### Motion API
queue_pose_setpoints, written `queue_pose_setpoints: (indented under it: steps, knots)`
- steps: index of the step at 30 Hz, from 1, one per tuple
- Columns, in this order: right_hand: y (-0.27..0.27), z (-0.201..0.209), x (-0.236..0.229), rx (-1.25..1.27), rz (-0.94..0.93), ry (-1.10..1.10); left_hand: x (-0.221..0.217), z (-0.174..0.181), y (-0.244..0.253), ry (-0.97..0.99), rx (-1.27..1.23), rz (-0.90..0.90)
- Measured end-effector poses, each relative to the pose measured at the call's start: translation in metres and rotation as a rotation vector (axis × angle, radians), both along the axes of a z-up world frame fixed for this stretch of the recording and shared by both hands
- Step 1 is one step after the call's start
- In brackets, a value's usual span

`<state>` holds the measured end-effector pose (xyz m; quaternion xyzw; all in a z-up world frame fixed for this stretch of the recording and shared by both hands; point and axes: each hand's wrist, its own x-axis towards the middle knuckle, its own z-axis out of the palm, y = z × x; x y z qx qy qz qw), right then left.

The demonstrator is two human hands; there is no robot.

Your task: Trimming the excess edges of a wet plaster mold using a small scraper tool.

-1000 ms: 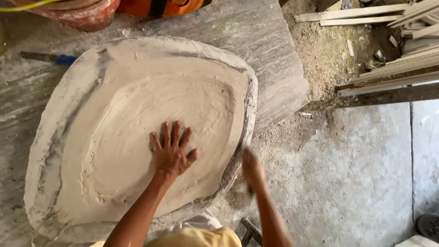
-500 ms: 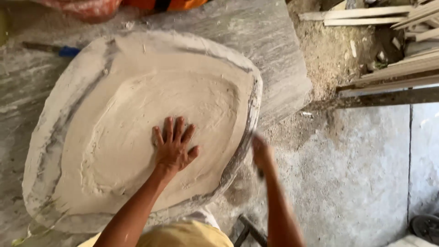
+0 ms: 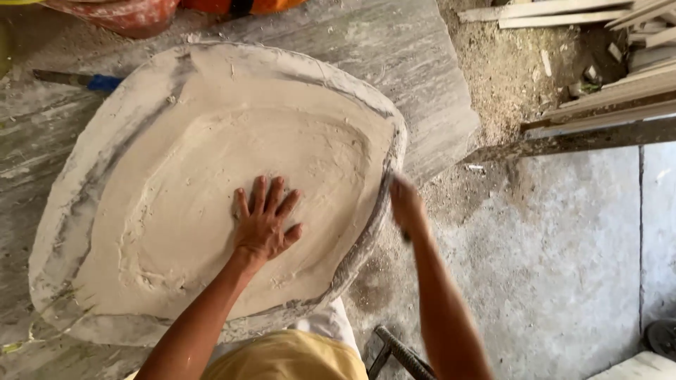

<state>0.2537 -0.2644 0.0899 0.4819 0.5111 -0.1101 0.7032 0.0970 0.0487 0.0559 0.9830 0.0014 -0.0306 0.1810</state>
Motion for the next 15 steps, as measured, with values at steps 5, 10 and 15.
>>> queue_pose_setpoints:
  steps: [5, 10, 15]
  knots:
    - [0.013, 0.020, 0.012, 0.293, -0.171, -0.120, -0.002, -0.003, 0.000, -0.022, 0.063, 0.005]
    - [-0.006, 0.000, -0.062, 1.068, -1.427, 0.207, -0.006, 0.000, 0.002, 0.034, 0.076, -0.021]
    - [-0.048, -0.049, 0.019, 1.530, -1.803, 0.380, -0.023, 0.013, -0.005, 0.084, 0.114, -0.081]
